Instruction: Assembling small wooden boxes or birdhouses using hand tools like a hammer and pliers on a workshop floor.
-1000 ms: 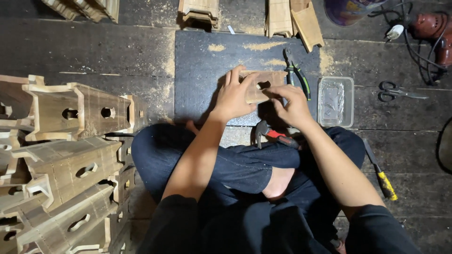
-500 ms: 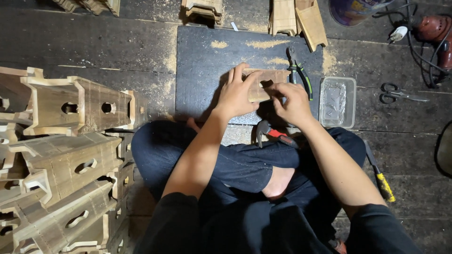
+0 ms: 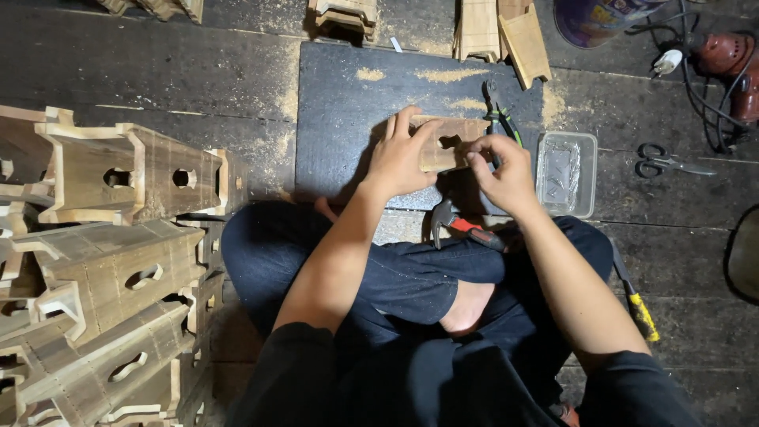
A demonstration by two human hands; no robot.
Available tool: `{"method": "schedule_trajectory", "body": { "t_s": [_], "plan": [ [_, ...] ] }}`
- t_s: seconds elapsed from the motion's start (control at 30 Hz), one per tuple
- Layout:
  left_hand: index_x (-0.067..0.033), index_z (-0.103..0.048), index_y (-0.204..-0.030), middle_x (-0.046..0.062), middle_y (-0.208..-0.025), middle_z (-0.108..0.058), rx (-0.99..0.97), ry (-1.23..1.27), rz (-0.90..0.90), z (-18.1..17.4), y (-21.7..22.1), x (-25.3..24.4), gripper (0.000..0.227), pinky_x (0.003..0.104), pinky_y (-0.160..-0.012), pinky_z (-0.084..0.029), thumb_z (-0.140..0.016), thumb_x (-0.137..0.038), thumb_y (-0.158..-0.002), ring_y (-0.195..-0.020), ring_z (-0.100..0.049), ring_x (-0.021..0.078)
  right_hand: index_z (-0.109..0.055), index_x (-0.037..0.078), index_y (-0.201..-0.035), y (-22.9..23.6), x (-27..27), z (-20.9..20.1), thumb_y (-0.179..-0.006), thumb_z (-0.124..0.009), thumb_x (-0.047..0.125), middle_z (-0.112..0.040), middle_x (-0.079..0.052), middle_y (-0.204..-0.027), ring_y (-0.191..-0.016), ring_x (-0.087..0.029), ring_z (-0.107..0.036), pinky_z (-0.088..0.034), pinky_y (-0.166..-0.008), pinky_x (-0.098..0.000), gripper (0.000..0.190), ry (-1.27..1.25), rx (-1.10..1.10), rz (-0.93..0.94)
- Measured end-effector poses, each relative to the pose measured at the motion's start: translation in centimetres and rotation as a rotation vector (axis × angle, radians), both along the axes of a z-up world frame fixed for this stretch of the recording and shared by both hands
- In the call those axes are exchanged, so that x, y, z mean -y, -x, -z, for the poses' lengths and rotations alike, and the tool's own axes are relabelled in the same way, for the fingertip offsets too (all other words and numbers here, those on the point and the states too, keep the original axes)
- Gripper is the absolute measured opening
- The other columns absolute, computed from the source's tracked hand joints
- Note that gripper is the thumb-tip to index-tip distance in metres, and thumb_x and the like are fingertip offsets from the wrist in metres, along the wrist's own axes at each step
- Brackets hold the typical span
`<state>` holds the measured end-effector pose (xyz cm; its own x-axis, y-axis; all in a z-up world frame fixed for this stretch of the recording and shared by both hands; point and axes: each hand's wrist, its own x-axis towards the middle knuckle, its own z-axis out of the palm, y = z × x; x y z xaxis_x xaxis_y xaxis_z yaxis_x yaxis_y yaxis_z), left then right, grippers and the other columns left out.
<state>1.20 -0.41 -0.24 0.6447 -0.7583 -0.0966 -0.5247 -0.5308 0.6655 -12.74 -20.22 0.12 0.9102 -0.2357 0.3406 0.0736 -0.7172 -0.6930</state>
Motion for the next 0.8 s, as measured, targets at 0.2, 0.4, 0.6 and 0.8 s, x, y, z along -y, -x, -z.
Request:
{"method": "schedule_trajectory", "body": {
  "t_s": [0.2,0.4,0.6,0.8],
  "plan": [
    [-0.0311,-0.052,-0.152,0.007,-0.157,-0.032,0.005,-0.010,0.009,0.6,-0.2,0.0,0.089,0.058,-0.112,-0.054,-0.085,-0.036,-0.070,-0.152,-0.033,0.0392,-0.077,0.009,-0.092,-0.2,-0.5,1.8,-0.093,-0.082,0.003,-0.076,-0.015,-0.097,-0.109,-0.044,-0.070,-0.051,-0.097,-0.0481,0.007,-0.095,0.055,-0.060],
    [-0.0320,-0.051,-0.152,0.007,-0.157,-0.032,-0.001,-0.017,0.007,0.1,0.0,-0.1,0.089,0.058,-0.113,-0.053,-0.086,-0.036,-0.070,-0.153,-0.032,0.0385,-0.079,0.005,-0.092,-0.2,-0.3,2.1,-0.092,-0.084,0.000,-0.074,-0.014,-0.094,-0.109,-0.044,-0.070,-0.052,-0.100,-0.0500,0.008,-0.080,0.078,-0.064],
    [-0.0338,-0.052,-0.151,0.004,-0.158,-0.030,0.009,-0.018,-0.008,1.2,0.0,0.3,0.091,0.058,-0.113,-0.054,-0.086,-0.037,-0.067,-0.153,-0.032,0.0373,-0.078,0.009,-0.092,-0.2,-0.8,1.7,-0.093,-0.084,0.004,-0.073,-0.011,-0.094,-0.107,-0.040,-0.069,-0.049,-0.102,-0.0492,0.008,0.008,0.071,-0.074],
    [-0.0284,-0.053,-0.150,0.009,-0.155,-0.034,0.054,0.015,0.004,0.8,0.1,0.2,0.088,0.060,-0.108,-0.057,-0.085,-0.034,-0.068,-0.149,-0.037,0.0420,-0.072,0.013,-0.092,-0.9,-0.8,1.9,-0.089,-0.087,0.013,-0.071,-0.003,-0.092,-0.102,-0.032,-0.069,-0.044,-0.101,-0.0499,0.014,0.341,-0.005,-0.040]
  ]
}}
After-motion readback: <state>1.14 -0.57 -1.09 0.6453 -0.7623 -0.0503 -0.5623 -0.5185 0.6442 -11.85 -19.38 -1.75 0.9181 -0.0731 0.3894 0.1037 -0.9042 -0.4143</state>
